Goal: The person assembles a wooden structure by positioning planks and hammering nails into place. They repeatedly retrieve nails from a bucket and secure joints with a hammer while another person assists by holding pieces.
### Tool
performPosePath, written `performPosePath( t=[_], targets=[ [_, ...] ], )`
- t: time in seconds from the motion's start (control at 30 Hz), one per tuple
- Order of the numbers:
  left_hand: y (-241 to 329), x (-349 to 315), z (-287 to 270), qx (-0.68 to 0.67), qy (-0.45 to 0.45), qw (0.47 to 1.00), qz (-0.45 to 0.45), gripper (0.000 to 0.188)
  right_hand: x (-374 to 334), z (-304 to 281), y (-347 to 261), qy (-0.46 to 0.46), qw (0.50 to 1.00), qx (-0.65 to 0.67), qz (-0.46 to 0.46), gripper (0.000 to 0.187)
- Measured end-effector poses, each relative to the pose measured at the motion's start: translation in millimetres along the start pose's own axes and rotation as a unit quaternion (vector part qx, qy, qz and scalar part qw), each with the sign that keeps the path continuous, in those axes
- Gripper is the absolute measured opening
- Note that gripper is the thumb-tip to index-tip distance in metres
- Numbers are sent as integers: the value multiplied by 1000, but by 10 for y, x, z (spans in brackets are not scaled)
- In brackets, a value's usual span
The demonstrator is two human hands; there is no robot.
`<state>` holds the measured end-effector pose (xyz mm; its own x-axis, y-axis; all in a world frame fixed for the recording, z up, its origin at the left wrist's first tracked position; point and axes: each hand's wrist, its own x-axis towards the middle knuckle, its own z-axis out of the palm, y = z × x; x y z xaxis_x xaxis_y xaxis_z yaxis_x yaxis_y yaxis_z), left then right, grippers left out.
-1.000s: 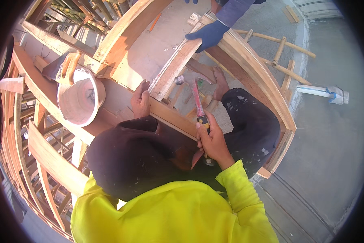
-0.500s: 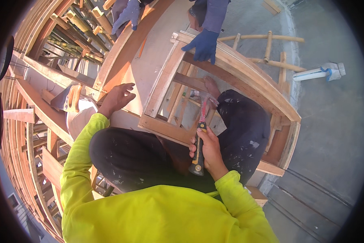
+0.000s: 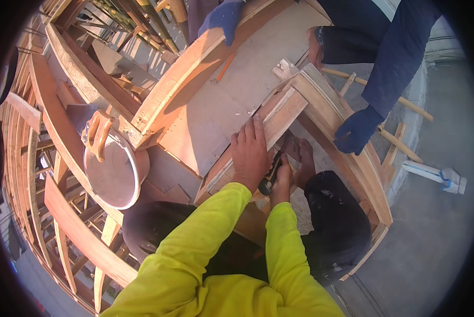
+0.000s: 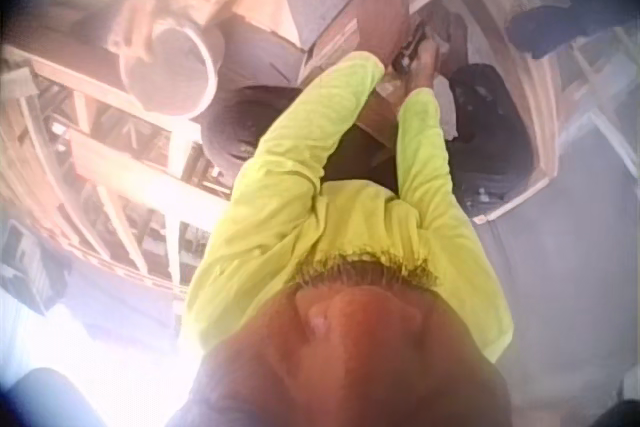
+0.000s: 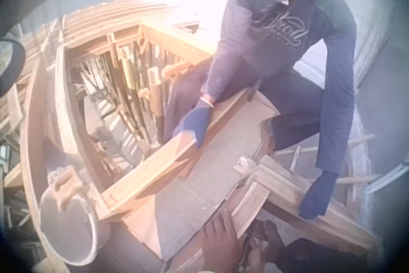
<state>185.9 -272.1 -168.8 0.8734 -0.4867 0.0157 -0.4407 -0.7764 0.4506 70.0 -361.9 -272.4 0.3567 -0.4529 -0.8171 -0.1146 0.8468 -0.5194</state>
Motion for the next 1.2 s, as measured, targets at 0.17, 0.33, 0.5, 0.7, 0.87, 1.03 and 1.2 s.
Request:
performPosePath(
  t=[0.17,0.33,0.5,0.7,0.87,1.03,1.2],
  targets=[
    [-55,-80,167,-50,-23,998,-14,87,-779,1042,-408,55,983,-173,-26,46],
    [-13,-25,143,-76,1,997,-6,81,-583,912,-321,68,974,-199,-87,45],
    [-24,35,1,-112,-22,993,-11,79,-143,388,-79,38,968,-210,-129,42],
    [-74,22,71,-87,-45,995,-12,83,-553,379,-5,74,984,-78,-140,42],
    [28,80,15,-94,-70,993,-21,87,-1209,609,-235,74,988,102,-84,30],
    [22,68,-30,-62,-61,996,-6,87,-1497,716,-360,6,996,-8,-87,41],
    [-6,45,33,-48,-40,998,-8,90,-1452,737,-419,-5,996,21,-85,45]
  ],
)
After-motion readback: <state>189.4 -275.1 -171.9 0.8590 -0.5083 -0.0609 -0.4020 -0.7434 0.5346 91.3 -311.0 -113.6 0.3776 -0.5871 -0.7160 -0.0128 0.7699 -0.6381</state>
